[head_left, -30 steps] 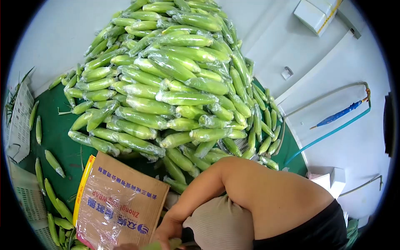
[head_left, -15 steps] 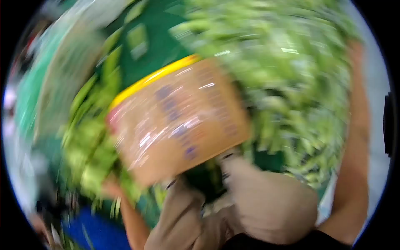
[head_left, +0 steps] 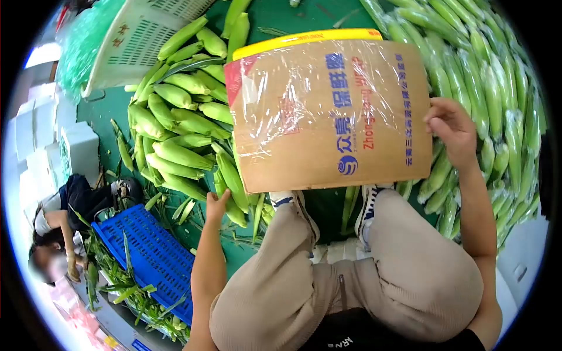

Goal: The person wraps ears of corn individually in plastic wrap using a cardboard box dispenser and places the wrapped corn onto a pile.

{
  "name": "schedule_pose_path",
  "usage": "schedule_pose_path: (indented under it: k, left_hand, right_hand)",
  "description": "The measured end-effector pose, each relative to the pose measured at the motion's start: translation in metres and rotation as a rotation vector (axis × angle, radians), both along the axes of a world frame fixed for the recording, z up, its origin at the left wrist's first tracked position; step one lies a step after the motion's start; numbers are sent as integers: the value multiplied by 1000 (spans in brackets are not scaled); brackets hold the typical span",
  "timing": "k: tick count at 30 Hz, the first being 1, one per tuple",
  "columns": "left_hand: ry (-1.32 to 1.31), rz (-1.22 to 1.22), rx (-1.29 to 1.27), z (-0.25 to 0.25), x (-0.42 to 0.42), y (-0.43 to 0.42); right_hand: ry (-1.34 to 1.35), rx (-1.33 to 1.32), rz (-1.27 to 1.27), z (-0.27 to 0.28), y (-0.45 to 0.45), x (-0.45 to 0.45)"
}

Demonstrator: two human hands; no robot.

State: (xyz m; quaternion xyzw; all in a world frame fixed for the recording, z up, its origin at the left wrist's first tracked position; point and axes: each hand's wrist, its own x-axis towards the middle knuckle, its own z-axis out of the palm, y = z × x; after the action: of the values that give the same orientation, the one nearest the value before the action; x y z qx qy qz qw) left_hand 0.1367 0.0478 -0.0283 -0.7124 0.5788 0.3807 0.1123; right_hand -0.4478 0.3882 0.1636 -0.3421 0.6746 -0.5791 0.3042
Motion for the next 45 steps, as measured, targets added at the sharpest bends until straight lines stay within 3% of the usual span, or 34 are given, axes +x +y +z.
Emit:
schedule_pose_path:
  k: [3, 4, 5, 7, 9, 11, 12, 14, 17, 19, 22, 24, 27, 31, 36, 39, 41, 42, 45]
  left_hand:
    - [216, 84, 23, 7, 3, 54]
    - [121, 165, -32, 23, -14, 67]
    - [217, 289, 6, 24, -1, 70]
    - [433, 517, 106, 19, 24, 71]
    - [886, 850, 101, 51, 21, 79]
    - [1136, 782, 93, 85, 8, 61]
    - [1284, 533, 152, 123, -25, 49]
    - [1322, 230, -9, 175, -107, 37]
    - [978, -333, -157, 233, -227, 17]
    - [779, -927, -576, 243, -315, 24]
    - [568, -1349, -716, 219, -407, 41]
    - [509, -1387, -704, 209, -421, 45]
    - [442, -1429, -651, 202, -428, 45]
    - [474, -1455, -587, 205, -431, 39]
    - [510, -1436, -531, 194, -437, 29]
    - [520, -1355, -502, 196, -440, 26]
    - [585, -1310, -516, 195, -434, 24]
    - [744, -1318, -752, 191, -424, 20]
    - [719, -1073, -948, 181, -337, 18]
  right_hand:
    - [-23, 72, 15, -6, 0, 13]
    - [-45, 100, -24, -10, 1, 12]
    - [-67, 134, -65, -12, 2, 13]
    - [-82, 138, -100, -13, 1, 16]
    - [-42, 199, -153, -2, -3, 17]
    - [245, 264, 57, 1, -2, 8]
    - [421, 345, 134, 7, -7, 7]
    - [668, 469, 287, 10, -18, 6]
    - [850, 544, 420, -4, -35, -2]
    - [850, 557, 460, -8, -41, -7]
    - [1011, 405, 346, -51, -34, -11]
    - [1087, 280, 245, -59, -27, -9]
    - [623, -2, -122, -47, -37, 4]
    - [672, -47, -298, -39, -83, 9]
    - [1022, 80, 31, -55, -142, 16]
    - [1197, 225, 79, -42, -146, 29]
    - [1181, 265, 181, -40, -146, 22]
    - [1143, 256, 225, -39, -148, 18]
    - [1079, 275, 284, -38, -154, 10]
